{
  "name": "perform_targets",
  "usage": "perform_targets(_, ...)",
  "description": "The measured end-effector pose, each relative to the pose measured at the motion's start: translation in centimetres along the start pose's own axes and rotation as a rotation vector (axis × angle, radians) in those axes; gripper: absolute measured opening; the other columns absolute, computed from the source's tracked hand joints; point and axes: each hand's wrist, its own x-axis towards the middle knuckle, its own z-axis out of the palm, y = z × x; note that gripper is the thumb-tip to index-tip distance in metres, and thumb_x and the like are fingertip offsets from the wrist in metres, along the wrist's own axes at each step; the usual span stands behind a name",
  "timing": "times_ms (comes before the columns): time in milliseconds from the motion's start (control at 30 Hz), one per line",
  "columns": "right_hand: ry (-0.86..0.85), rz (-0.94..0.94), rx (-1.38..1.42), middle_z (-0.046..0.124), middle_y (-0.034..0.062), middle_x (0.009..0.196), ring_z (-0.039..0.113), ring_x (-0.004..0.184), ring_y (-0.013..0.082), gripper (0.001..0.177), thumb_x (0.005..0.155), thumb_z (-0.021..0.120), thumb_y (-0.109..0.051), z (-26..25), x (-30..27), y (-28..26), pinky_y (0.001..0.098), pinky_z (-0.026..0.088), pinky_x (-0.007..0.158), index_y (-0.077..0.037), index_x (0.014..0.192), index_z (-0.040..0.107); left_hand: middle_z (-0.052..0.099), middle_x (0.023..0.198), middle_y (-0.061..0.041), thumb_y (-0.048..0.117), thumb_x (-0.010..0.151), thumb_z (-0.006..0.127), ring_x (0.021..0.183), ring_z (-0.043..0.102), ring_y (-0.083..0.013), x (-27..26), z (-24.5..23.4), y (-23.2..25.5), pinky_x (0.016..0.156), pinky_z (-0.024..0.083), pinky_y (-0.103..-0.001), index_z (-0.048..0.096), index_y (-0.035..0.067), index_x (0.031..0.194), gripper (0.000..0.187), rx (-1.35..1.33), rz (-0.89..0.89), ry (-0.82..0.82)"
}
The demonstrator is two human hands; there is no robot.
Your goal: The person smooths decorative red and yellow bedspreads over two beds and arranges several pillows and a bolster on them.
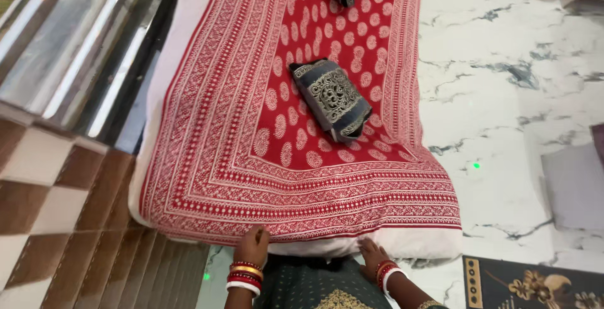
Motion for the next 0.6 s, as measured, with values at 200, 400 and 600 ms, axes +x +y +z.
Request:
perform_targets(200,0.078,0.084,0.107,0.03,0.0106,0.162,0.025,0.153,0.0278,0.069,0.092,0.069,-0.034,2.5,0.7,0.5,0.0467,0.025,0.126,-0.006,0.149,0.043,0.079,0.083,-0.016,0.041,0.097,0.059,0.072,0.078,-0.0268,2.6,-2.5,1.1,0.068,0.058,-0.039,0.075,0.006,0.107,0.04,-0.067,-0.079,-0.262)
perform_targets(400,0.123,0.13,0.093,0.041,0.0164,0.154,0.035,0.145,0.0345,0.064,0.089,0.069,-0.034,4.2,1.9,-4.0,0.0514,0.033,0.11,-0.002,0.14,0.049,0.078,0.093,-0.013,0.033,0.1,0.058,0.07,0.074,-0.0206,5.7,-3.9,-0.5,0.062,0.058,-0.032,0.072,0.005,0.122,0.038,-0.433,-0.29,-0.619)
perform_targets(600,-0.055,0.247,0.782,0.076,0.0227,0.114,0.073,0.105,0.036,0.042,0.097,0.058,-0.034,5.9,2.1,-7.7,0.0446,0.054,0.092,-0.002,0.119,0.07,0.079,0.095,-0.012,0.037,0.098,0.058,0.073,0.077,-0.0201,6.4,-4.8,-0.1,0.066,0.062,-0.034,0.069,0.008,0.128,0.043,-0.324,-0.323,-0.739)
